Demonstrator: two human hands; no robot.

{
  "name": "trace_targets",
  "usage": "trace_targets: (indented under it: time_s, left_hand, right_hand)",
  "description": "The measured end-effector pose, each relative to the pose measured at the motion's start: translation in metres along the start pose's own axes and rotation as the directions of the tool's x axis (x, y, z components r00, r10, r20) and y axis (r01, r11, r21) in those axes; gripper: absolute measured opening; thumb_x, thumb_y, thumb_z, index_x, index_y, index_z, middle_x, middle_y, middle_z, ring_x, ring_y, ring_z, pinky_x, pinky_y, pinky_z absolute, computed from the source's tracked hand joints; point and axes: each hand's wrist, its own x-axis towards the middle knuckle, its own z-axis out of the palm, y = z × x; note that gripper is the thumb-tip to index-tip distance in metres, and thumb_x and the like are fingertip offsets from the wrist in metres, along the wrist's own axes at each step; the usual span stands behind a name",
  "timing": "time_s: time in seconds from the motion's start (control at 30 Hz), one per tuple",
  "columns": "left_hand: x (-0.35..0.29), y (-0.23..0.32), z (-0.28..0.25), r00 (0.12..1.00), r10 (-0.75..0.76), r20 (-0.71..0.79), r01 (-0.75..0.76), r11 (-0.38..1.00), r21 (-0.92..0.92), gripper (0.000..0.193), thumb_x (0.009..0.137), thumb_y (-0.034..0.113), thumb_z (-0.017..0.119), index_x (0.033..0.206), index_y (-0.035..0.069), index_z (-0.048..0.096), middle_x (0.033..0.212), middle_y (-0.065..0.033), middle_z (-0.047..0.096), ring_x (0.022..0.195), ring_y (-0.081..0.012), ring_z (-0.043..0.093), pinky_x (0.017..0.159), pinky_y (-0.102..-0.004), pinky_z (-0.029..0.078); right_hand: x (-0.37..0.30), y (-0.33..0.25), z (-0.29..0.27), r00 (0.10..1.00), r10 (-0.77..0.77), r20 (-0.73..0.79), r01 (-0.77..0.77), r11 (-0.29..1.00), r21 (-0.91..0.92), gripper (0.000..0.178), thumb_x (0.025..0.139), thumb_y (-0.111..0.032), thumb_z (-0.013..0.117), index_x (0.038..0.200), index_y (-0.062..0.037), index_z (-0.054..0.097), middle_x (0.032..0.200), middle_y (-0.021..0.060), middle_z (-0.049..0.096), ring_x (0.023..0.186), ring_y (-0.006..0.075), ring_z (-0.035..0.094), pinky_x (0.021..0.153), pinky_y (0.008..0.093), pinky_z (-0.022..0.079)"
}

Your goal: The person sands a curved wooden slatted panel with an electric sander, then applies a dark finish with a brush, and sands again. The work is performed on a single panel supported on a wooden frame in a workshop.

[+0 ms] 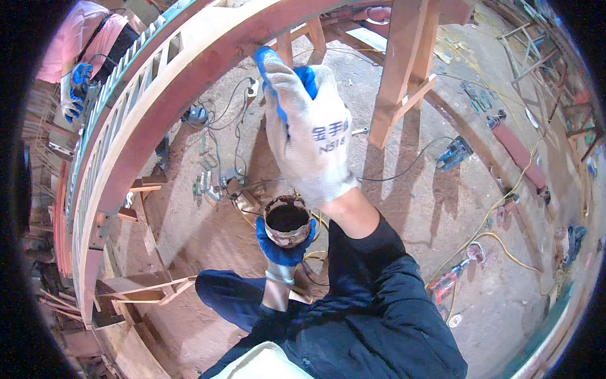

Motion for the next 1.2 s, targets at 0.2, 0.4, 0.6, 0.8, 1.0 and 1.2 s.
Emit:
trace_targets:
  time_s: [0.2,0.4,0.6,0.8,1.0,1.2]
  left_hand:
    - [0.003,-0.003,0.007,1.0,0.006,-0.022,-0.007,1.0,-0.03,0.076,0.082,0.066,0.048,0.136,0.012,0.044,0.136,-0.0183,0.047,0.115,-0.044,0.051,0.097,-0.0591,0.041]
    - [0.007,0.001,0.007,0.999,-0.012,-0.034,0.013,1.0,0.015,0.074,0.082,0.066,0.048,0.135,0.014,0.045,0.135,-0.0156,0.049,0.115,-0.0416,0.052,0.098,-0.0589,0.04]
    - [0.01,0.0,0.006,1.0,0.002,-0.022,-0.001,0.999,0.047,0.072,0.083,0.065,0.048,0.134,0.015,0.047,0.132,-0.0141,0.052,0.115,-0.0387,0.052,0.099,-0.0585,0.04]
    - [0.008,-0.002,0.006,0.998,0.022,-0.057,-0.017,0.997,0.082,0.071,0.082,0.065,0.05,0.132,0.015,0.048,0.132,-0.013,0.052,0.117,-0.0355,0.051,0.1,-0.0573,0.039]
    - [0.009,-0.003,0.006,0.992,0.032,-0.126,-0.026,0.998,0.052,0.07,0.081,0.065,0.051,0.131,0.015,0.05,0.132,-0.0127,0.052,0.118,-0.0349,0.05,0.1,-0.0573,0.039]
    - [0.009,0.0,0.007,0.992,0.024,-0.128,-0.017,0.998,0.057,0.07,0.081,0.064,0.052,0.131,0.015,0.049,0.133,-0.013,0.051,0.118,-0.0357,0.05,0.1,-0.0578,0.038]
  right_hand:
    - [0.012,0.011,0.003,0.997,0.065,-0.041,-0.065,0.998,-0.005,0.025,0.083,0.002,0.058,0.107,-0.0017,0.062,0.093,0.0153,0.058,0.078,0.0293,0.059,0.07,0.0326,0.047]
    - [0.001,0.016,0.011,0.99,-0.138,-0.034,0.141,0.988,0.069,0.038,0.074,0.001,0.063,0.11,-0.0099,0.06,0.095,0.0155,0.058,0.078,0.0328,0.058,0.064,0.039,0.048]
    - [-0.002,0.003,0.009,0.997,-0.011,0.083,0.009,1.0,0.016,0.023,0.079,0.003,0.062,0.102,-0.0025,0.061,0.1,0.0175,0.062,0.083,0.032,0.059,0.067,0.0384,0.049]
    - [0.007,0.005,0.001,0.998,0.029,0.06,-0.034,0.995,0.092,0.028,0.081,0.003,0.06,0.108,-0.0043,0.063,0.098,0.0182,0.061,0.085,0.0331,0.059,0.071,0.0377,0.048]
    - [-0.004,0.006,0.008,0.991,-0.105,0.087,0.096,0.989,0.109,0.04,0.074,0.002,0.062,0.113,-0.0079,0.062,0.09,0.0143,0.058,0.078,0.0316,0.059,0.066,0.0374,0.049]
    - [-0.006,0.015,0.015,0.998,-0.05,0.044,0.048,0.997,0.063,0.034,0.075,0.002,0.062,0.108,-0.0049,0.062,0.094,0.015,0.057,0.077,0.0301,0.058,0.066,0.0361,0.049]
